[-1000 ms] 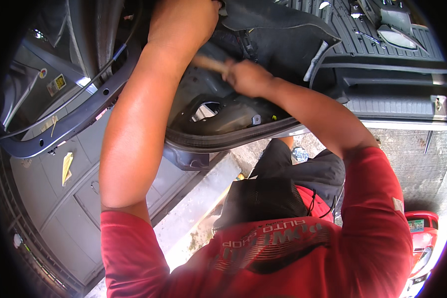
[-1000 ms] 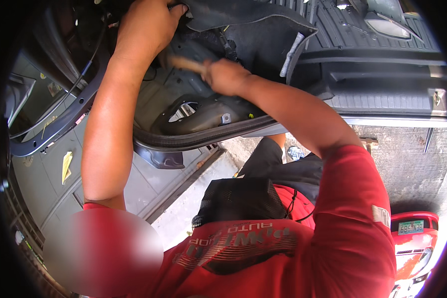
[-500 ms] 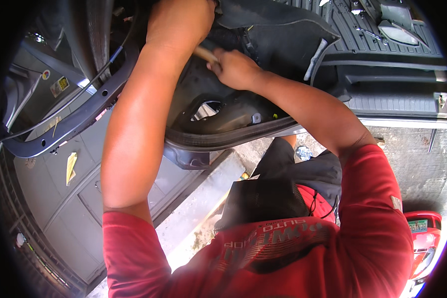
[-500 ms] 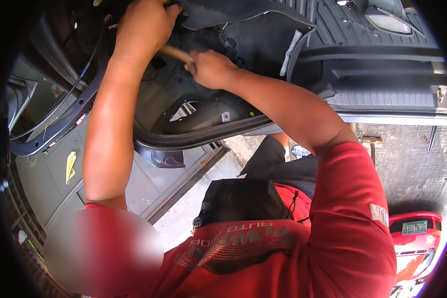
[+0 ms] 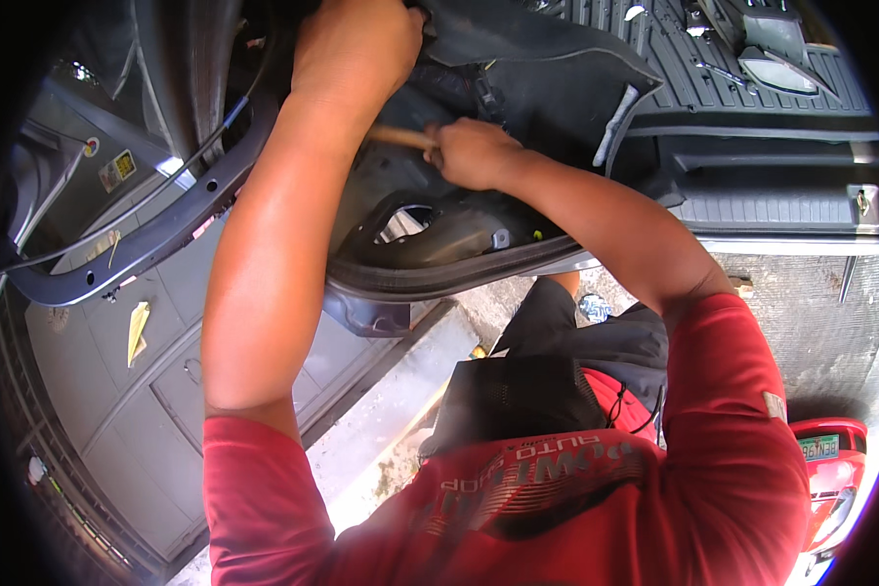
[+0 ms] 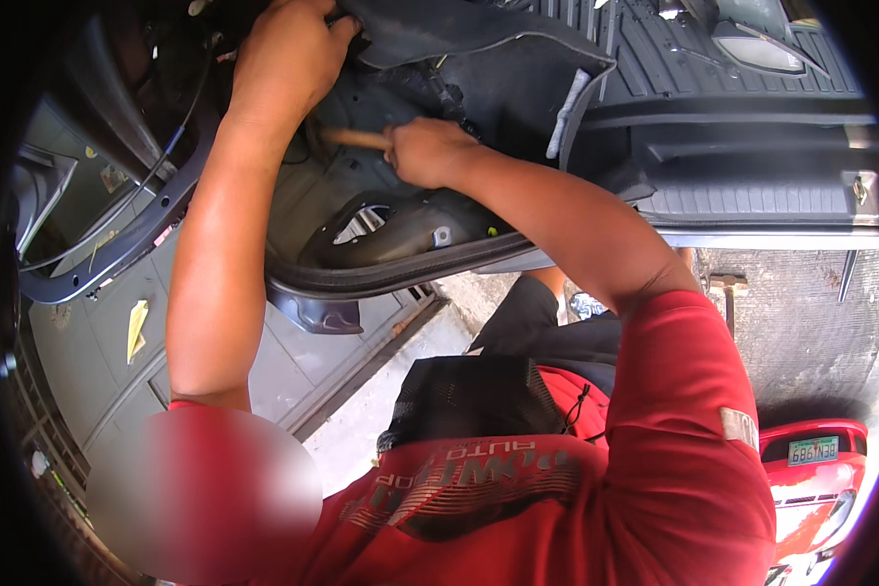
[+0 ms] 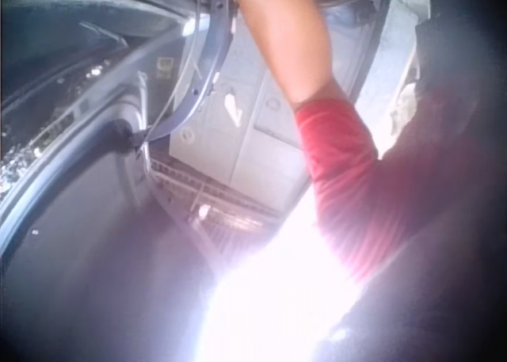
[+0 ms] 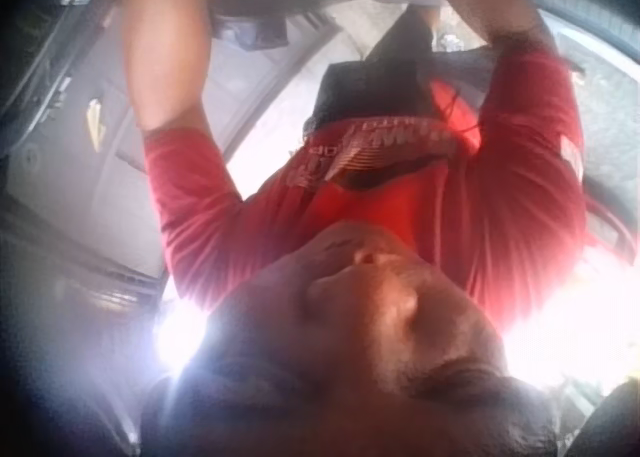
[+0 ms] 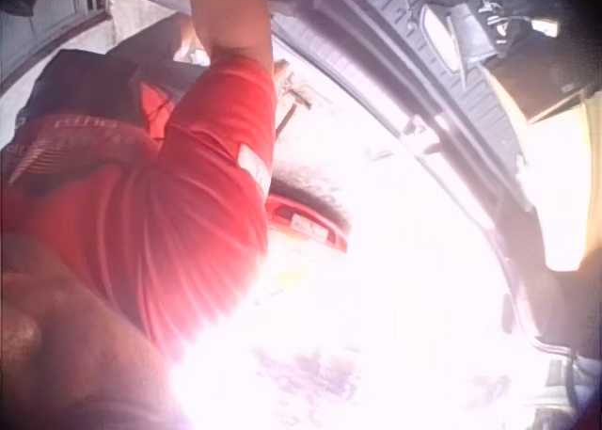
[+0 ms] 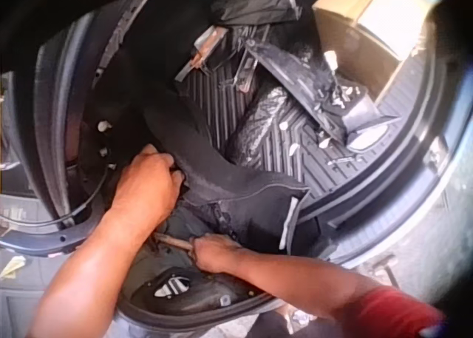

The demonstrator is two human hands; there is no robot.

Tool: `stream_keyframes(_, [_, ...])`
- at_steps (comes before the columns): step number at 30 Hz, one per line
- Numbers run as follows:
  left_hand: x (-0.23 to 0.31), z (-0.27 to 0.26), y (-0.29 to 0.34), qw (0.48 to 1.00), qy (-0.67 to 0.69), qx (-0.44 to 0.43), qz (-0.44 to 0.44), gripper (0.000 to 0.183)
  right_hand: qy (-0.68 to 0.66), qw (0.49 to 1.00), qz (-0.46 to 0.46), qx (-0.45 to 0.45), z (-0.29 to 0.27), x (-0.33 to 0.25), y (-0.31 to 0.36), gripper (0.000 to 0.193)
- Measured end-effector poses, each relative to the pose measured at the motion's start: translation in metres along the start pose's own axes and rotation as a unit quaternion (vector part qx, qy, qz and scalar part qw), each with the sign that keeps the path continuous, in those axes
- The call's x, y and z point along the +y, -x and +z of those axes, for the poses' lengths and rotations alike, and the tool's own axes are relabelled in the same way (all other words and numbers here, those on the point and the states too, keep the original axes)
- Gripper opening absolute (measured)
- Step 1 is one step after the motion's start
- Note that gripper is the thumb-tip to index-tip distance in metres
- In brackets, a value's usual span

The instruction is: The person removes a damaged tail light from a car trunk, then unpacks a new tail light from a box and prepares it for installation.

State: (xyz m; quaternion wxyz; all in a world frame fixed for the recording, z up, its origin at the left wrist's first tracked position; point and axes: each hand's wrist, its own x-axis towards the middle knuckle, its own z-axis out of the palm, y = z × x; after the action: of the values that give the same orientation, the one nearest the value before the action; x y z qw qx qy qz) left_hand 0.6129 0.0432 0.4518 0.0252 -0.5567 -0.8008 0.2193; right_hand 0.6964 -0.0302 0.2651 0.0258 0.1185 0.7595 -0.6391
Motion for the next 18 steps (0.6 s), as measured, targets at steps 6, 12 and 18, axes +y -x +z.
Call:
stream_keyframes(6, [0.008,-0.008,0.007,0.999,0.023,0.025,0.006,0.028,-0.013,0.987,0.063,0.150,-0.016,0.010,0.010,0.041])
stream_keyframes(12, [0.017,-0.015,0.003,1.000,0.017,0.009,0.009,0.030,0.008,0.987,0.078,0.142,-0.019,0.032,0.024,0.038])
stream_keyframes(18, [0.004,0.001,-0.005,0.999,0.009,-0.042,-0.029,0.037,0.078,0.996,0.029,0.034,-0.067,0.001,0.118,0.029])
